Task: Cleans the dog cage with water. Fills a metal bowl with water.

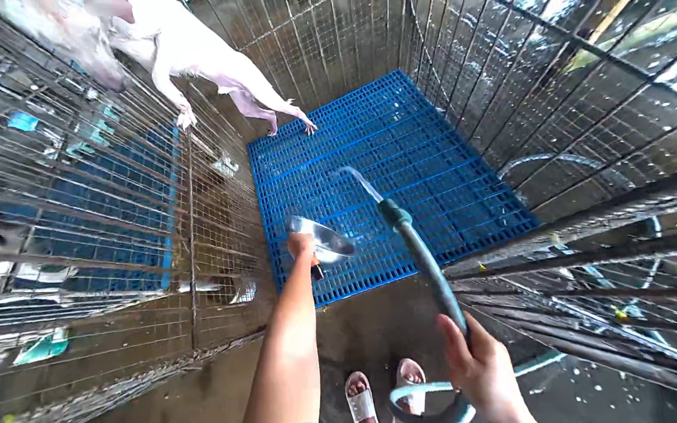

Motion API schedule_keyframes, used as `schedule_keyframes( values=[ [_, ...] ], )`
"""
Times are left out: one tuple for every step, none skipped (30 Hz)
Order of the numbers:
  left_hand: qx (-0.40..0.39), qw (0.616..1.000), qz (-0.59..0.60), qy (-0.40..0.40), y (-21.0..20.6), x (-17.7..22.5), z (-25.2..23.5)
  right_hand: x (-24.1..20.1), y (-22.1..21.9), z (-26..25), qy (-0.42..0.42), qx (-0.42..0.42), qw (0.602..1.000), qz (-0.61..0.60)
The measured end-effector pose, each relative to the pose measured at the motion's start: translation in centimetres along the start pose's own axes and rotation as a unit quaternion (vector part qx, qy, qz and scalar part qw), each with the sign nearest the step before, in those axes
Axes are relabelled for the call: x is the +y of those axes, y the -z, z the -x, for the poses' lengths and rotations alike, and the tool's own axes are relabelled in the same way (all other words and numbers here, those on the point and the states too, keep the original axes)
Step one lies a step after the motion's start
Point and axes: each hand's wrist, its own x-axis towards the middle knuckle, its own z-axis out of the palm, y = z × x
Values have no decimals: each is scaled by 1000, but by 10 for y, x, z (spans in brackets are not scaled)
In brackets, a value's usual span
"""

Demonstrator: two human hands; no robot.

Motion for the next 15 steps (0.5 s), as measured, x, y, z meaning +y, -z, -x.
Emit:
schedule_keyframes(
  values=[
    [-1,1000,-5,1,-1,-3,1,-1,0,-3,6,-4,1000,-13],
    [-5,1000,-8,2,-1,-5,2,-3,-1,-4,8,-14,1000,-26],
    [-12,1000,-9,3,0,-6,4,-5,-1,-6,7,-28,999,-36],
    [-18,1000,-10,-2,0,-6,5,-8,0,-7,7,-47,998,-39],
    [-25,1000,-11,-11,1,-7,5,-10,1,-7,4,-71,997,-36],
    [-32,999,-13,-28,3,-6,5,-12,2,-6,0,-96,995,-27],
    [-38,998,-18,-51,5,-5,5,-15,4,-5,-4,-119,993,-13],
    [-43,996,-24,-75,7,-2,5,-18,7,-3,-10,-144,990,7],
    [-47,993,-39,-97,8,2,4,-20,10,0,-15,-163,986,24],
    [-50,990,-61,-115,11,7,6,-21,12,3,-21,-180,983,39],
    [-53,988,-75,-126,12,11,7,-21,14,7,-27,-193,979,54],
    [-52,987,-78,-128,12,14,8,-22,15,10,-31,-198,977,68],
    [-50,987,-77,-131,12,15,7,-21,15,14,-34,-196,977,77],
    [-45,986,-83,-136,11,15,4,-20,15,18,-35,-188,978,81],
    [-40,985,-88,-140,9,14,2,-17,14,21,-33,-184,979,84]
  ],
)
